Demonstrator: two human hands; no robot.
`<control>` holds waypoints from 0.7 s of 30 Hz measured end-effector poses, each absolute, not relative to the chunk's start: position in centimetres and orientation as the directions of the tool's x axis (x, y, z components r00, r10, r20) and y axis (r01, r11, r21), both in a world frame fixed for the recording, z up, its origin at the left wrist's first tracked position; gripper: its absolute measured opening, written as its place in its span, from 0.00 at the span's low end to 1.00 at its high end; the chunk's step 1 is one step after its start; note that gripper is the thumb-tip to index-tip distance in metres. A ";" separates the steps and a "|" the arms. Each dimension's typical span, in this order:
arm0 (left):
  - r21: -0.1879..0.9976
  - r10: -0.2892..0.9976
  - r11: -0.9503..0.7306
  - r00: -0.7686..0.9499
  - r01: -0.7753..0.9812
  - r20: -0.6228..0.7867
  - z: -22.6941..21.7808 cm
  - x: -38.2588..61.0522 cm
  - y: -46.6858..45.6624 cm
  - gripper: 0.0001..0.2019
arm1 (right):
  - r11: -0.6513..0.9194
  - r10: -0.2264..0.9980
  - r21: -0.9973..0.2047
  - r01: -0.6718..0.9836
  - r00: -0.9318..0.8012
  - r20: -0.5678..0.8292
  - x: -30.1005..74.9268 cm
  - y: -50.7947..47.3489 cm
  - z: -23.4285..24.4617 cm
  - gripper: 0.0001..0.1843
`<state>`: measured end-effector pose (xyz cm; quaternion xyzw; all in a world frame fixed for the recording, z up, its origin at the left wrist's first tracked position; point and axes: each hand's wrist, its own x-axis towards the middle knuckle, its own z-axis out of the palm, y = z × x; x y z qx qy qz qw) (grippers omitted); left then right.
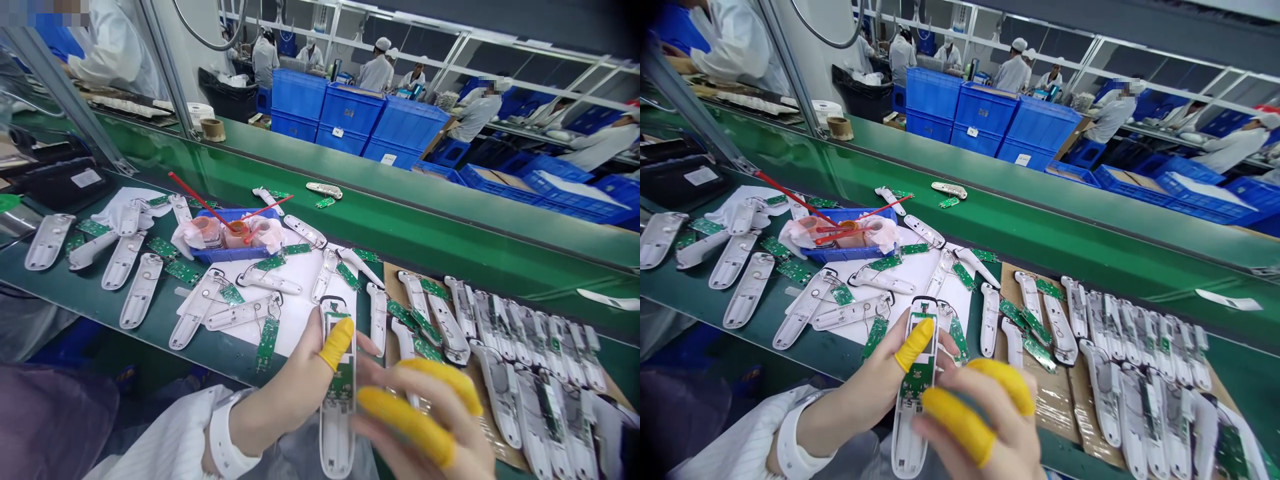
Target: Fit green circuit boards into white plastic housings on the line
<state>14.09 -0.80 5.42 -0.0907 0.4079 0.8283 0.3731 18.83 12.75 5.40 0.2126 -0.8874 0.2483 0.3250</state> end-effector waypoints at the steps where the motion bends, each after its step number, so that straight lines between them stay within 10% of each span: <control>1: 0.610 0.547 -0.376 -0.699 -0.697 -0.461 5.5 14.0 -0.8 0.26 | 0.784 -0.327 -0.201 -0.587 -0.667 0.669 19.0 12.8 5.6 0.04; 11: 0.665 0.423 -0.346 -0.743 -0.662 -0.519 5.0 14.1 -0.8 0.23 | 0.660 -0.690 0.124 -0.741 -0.531 0.493 18.7 12.3 7.0 0.26; 13: 0.646 0.409 -0.363 -0.738 -0.671 -0.536 5.0 13.9 -0.8 0.22 | 0.673 -0.613 -0.007 -0.740 -0.562 0.555 18.5 12.5 7.0 0.23; 17: 0.677 0.348 -0.401 -0.786 -0.617 -0.510 5.7 13.6 -1.0 0.23 | 0.573 -0.096 -0.680 -0.458 -0.861 0.499 18.2 13.2 5.4 0.15; 21: 0.781 0.319 -0.441 -0.890 -0.442 -0.324 5.4 14.1 -0.9 0.18 | 0.296 -0.084 -0.929 -0.225 -0.974 0.209 18.1 11.9 3.2 0.19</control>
